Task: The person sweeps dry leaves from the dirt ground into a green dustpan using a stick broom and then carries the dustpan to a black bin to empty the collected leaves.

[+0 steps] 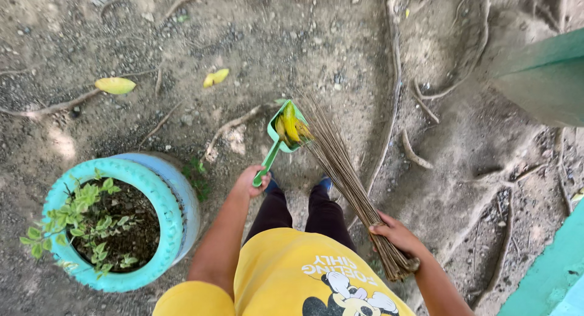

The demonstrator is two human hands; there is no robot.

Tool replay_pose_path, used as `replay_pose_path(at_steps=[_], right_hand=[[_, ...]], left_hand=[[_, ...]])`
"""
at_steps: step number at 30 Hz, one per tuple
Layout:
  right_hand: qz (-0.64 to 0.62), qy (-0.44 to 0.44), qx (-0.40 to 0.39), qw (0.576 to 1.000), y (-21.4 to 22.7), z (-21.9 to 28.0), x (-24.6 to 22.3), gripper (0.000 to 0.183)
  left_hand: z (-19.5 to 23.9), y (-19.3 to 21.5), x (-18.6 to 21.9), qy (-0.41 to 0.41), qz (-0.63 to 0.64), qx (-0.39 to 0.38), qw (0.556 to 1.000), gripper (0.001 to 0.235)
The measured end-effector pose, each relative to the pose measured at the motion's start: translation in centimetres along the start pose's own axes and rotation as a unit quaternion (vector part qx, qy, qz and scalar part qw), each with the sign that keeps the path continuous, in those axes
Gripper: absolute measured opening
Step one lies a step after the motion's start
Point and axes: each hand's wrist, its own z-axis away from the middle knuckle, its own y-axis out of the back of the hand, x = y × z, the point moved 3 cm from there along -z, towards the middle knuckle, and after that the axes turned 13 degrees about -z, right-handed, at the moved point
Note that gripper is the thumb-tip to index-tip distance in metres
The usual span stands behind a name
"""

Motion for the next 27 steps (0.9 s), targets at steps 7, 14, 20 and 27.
replay_pose_path(at_steps=[7,14,20,27], right_hand=[[-0.061,0.04,0.097,0.993,-1.1,5.4,-8.1,0.08],[-0.131,0.15,0.099,0.975,9.1,3.4,-23.6,0.082],[0.01,0.205,0.239,0.949,23.7,-10.2,-48.5,0.079],[0.22,0.108,0.34,0.908,26.8,-28.6,-66.5,0.075]], left_hand=[[6.2,2.3,2.9,-0.035,0.077,-0.06,0.995,0.025],[5.5,-2.1,11.0,-0.102,0.105,-0.069,0.987,0.025],[6.4,-7.2,17.3,-0.164,0.17,-0.089,0.968,0.036],[6.8,-7.4,20.8,-0.219,0.198,0.017,0.955,0.067]])
